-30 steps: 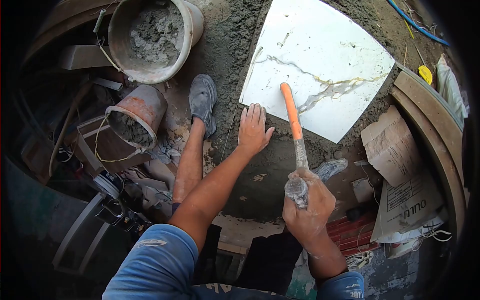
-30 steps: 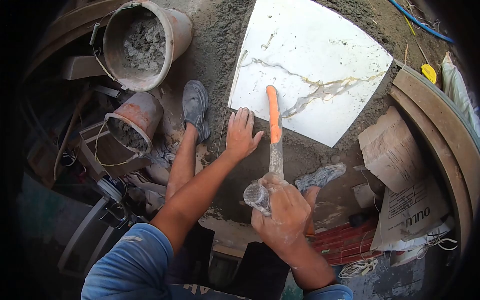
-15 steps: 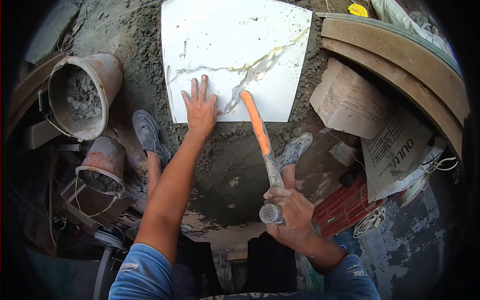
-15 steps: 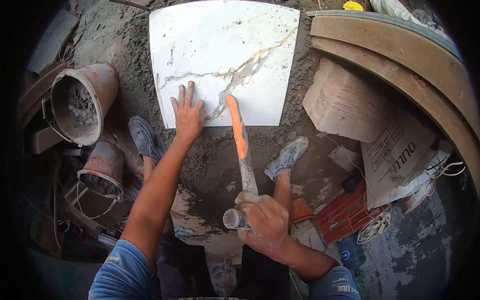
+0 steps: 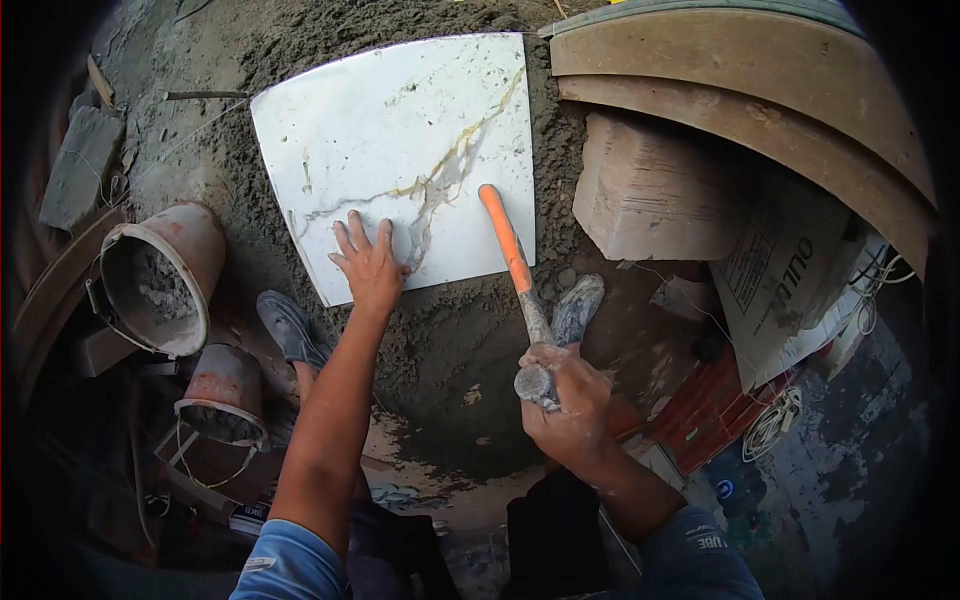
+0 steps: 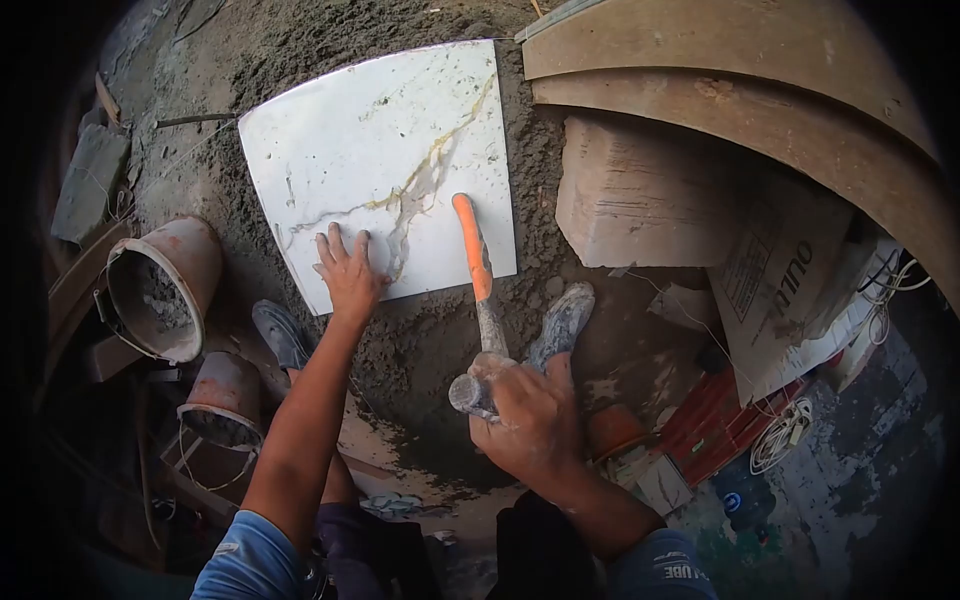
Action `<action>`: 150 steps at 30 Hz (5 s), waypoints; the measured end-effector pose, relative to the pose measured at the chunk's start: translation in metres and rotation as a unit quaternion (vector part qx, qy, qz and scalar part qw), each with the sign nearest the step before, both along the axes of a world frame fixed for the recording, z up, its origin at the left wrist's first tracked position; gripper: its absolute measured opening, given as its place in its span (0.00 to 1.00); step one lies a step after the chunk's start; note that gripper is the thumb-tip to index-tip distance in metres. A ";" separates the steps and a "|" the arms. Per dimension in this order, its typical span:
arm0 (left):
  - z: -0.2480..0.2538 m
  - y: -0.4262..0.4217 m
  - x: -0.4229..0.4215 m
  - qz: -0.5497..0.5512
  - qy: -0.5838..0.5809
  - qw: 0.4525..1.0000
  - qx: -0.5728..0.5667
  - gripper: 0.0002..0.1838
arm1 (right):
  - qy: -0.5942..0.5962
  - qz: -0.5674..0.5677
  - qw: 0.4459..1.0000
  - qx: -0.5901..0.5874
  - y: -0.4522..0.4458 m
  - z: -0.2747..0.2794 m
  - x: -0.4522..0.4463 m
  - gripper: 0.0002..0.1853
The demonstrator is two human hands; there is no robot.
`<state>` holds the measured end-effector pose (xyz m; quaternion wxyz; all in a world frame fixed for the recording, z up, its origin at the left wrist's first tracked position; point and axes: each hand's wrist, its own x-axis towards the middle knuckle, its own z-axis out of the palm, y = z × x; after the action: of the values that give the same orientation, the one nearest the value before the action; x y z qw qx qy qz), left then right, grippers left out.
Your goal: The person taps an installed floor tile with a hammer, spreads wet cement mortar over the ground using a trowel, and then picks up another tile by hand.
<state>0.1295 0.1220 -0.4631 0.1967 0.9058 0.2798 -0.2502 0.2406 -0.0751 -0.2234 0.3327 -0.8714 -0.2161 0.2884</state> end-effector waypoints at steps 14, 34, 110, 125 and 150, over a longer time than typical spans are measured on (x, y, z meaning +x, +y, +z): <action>0.004 0.002 0.008 0.000 0.013 1.000 0.007 0.55 | -0.002 -0.045 0.998 0.039 0.026 0.017 0.026 0.11; -0.003 0.005 0.003 -0.006 -0.029 0.999 0.040 0.48 | 0.037 -0.056 0.997 0.045 0.079 0.006 0.033 0.13; 0.381 0.055 -0.653 0.308 0.234 0.884 -0.264 0.39 | 0.125 -0.157 0.872 -0.446 -0.221 0.156 -0.520 0.32; 0.438 -0.090 -0.555 0.058 -0.019 0.988 -0.140 0.21 | 0.103 -0.313 0.798 -0.504 -0.489 0.135 -0.552 0.29; 0.088 -0.830 -0.425 0.263 0.044 0.884 -0.384 0.19 | 0.175 -0.032 0.895 -0.410 -0.862 -0.039 -0.458 0.29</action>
<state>-0.2953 -0.7084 -0.3748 0.5754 0.6404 0.3976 -0.3173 -0.2173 -0.9372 -0.2629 -0.0121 -0.8726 0.0112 0.4881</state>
